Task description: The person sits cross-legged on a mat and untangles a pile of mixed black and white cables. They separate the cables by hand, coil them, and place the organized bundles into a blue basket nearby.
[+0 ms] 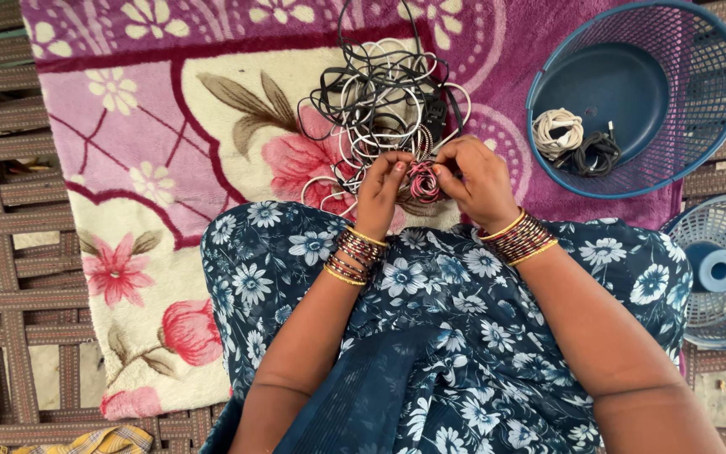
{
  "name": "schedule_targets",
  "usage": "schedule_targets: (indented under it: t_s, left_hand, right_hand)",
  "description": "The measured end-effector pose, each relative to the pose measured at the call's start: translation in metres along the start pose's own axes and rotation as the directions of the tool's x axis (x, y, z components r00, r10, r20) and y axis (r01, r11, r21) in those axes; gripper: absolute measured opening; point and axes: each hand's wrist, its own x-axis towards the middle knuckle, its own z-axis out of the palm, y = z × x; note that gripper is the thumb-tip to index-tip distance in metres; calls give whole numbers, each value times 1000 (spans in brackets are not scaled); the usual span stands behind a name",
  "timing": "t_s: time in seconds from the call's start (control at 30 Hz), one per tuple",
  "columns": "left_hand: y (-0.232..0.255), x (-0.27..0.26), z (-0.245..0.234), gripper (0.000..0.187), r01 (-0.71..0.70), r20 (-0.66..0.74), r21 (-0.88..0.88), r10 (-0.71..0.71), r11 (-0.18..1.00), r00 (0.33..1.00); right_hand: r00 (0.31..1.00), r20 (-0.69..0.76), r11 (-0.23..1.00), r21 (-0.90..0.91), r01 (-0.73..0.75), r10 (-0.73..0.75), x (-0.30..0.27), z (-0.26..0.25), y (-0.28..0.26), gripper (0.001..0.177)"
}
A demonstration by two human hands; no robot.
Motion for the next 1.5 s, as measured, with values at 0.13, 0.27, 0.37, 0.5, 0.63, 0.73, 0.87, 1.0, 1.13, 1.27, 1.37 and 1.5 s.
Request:
schedule_targets:
  t_s: [0.13,0.27,0.37,0.5,0.63,0.73,0.87,1.0,1.13,1.27,1.37,1.5]
  left_hand:
    - [11,-5,2,40,400,38,-243,-403,884,914]
    - [10,-2,-1,44,319,151,-311,-285,895,947]
    - [13,-3,-5,53,172,146,-188,-146,967,979]
    - [12,-4,-2,56,109,235,-185,-63,977,970]
    - [4,-5,0,53,65,171,-103,-47,993,984]
    - [-10,2,-2,54,-25,36,-29,26,999,999]
    - [-29,6,-11,51,-100,-61,-104,94,990,994]
    - [-44,6,-24,45,-164,-132,-89,152,982,980]
    - [-48,1,-26,36,-39,-169,-200,5,979,986]
    - [-19,-10,-16,37,122,-68,-284,-147,951,987]
    - [14,-16,-9,39,143,0,-249,-147,958,989]
    - [39,-24,-9,37,-1,95,-61,7,998,995]
  right_hand:
    - [999,26,999,40,28,-29,0,1,1,14]
    - [998,10,997,48,67,-68,-5,7,5,18]
    - [978,-10,954,224,-199,207,-12,20,20,12]
    - [768,325,188,848,-495,551,-16,30,45,12]
    - [804,254,417,749,-515,537,-14,27,43,12]
    - [980,-29,958,219,-185,196,-14,24,21,10]
    - [974,20,961,-163,225,-225,-11,19,-11,14]
    - [986,56,984,-76,162,-158,-1,13,-23,21]
    - [982,53,963,-197,186,-179,-5,11,-24,33]
    - [999,27,970,-240,39,-33,-13,13,-9,30]
    - [1000,0,988,-154,28,-28,-8,8,0,28]
    - [974,-135,978,125,-166,182,-4,-26,-4,27]
